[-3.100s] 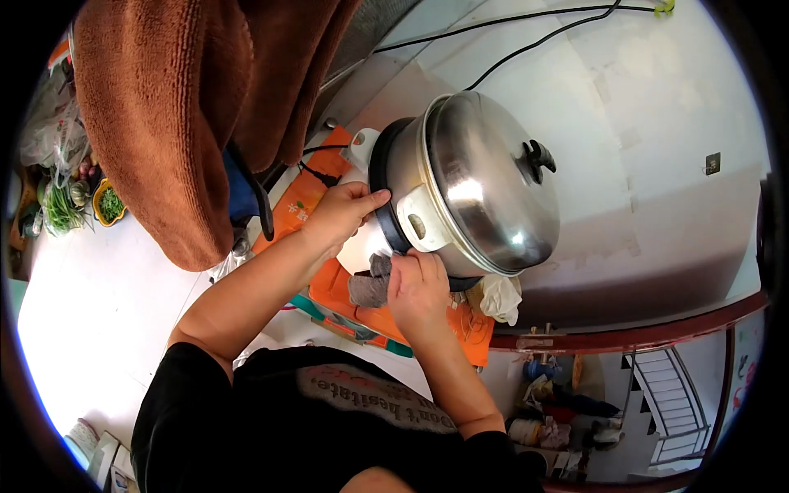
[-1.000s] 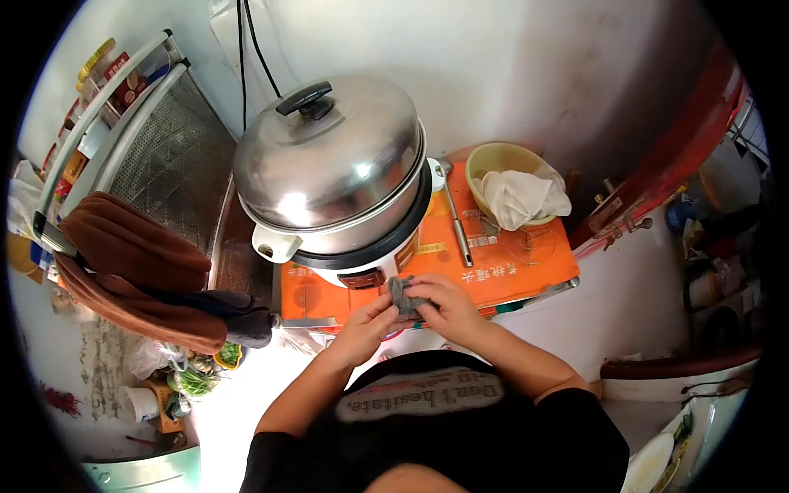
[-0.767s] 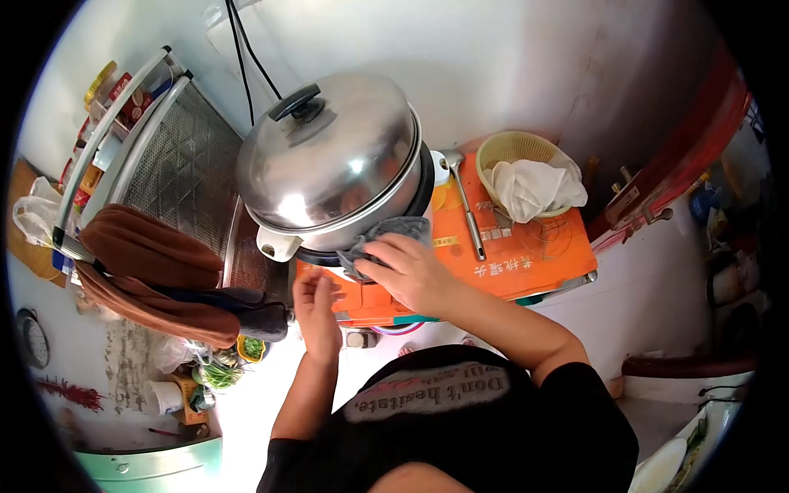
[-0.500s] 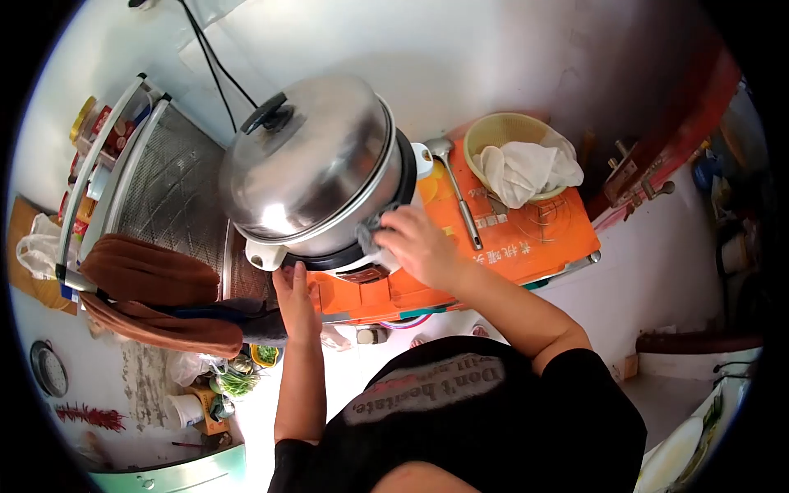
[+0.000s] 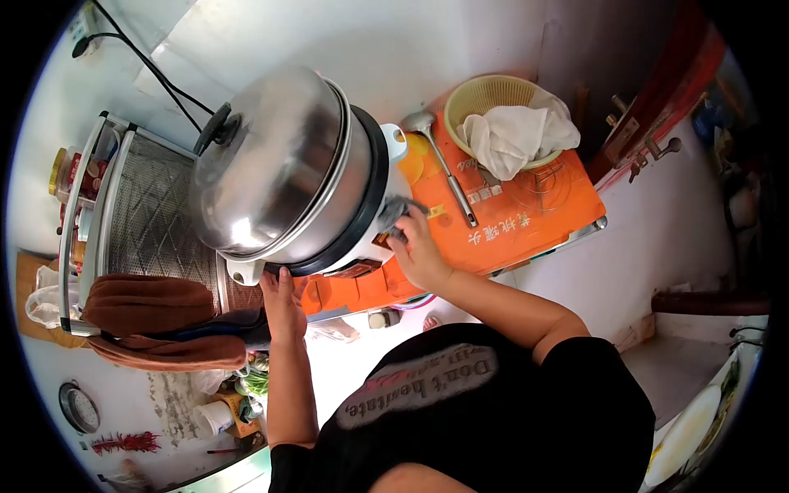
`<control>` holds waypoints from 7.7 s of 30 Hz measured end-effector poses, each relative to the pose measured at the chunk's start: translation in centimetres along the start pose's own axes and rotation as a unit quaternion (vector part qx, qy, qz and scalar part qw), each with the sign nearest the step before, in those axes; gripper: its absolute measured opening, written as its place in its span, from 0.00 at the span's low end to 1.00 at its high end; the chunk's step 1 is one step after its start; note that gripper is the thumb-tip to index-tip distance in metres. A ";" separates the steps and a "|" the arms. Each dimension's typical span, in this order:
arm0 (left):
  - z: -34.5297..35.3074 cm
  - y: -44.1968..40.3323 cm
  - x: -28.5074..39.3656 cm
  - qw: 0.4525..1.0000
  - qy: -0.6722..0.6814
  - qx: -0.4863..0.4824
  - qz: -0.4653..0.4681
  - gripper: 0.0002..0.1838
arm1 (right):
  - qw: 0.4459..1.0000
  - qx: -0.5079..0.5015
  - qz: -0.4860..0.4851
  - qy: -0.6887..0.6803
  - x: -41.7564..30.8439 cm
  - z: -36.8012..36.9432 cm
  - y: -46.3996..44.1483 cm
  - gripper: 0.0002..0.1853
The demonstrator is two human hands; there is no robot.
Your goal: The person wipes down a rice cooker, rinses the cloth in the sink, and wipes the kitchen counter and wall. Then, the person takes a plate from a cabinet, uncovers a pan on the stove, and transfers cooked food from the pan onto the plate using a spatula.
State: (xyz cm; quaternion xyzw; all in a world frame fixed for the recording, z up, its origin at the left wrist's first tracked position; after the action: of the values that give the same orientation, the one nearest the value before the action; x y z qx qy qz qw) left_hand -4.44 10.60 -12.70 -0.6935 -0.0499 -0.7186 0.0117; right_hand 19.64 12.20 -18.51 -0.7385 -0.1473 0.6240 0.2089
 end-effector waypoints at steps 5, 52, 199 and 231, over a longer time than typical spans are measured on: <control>0.2 0.0 0.1 1.000 -0.002 -0.013 -0.015 0.33 | 0.960 -0.267 -0.088 0.002 -2.9 4.9 2.4 0.14; -0.2 0.2 -0.6 0.999 -0.007 -0.042 -0.028 0.33 | 0.935 -0.123 0.288 -0.165 7.8 -2.4 -2.5 0.20; -8.0 -17.8 -6.8 0.976 0.175 -0.101 0.075 0.19 | 0.968 -0.188 0.134 0.102 -5.7 3.3 1.5 0.11; -1.4 -0.9 -17.0 0.986 0.006 0.093 -0.139 0.16 | 0.931 -0.230 0.225 0.173 -4.6 5.0 10.7 0.07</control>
State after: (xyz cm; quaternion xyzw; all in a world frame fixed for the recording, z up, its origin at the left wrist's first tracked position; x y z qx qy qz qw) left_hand -5.26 10.50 -29.72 -0.6717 -0.2124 -0.7093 -0.0240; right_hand 13.42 1.32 -20.48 -0.8764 -0.0780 0.4666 -0.0904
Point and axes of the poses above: each hand's wrist, its own y-axis away from the middle knuckle, its own z-axis out of the palm, x = y × z, the point moved 6 cm from there along -y, towards the middle knuckle, and after that the axes turned 8 degrees about -x, right-handed, at the moved point
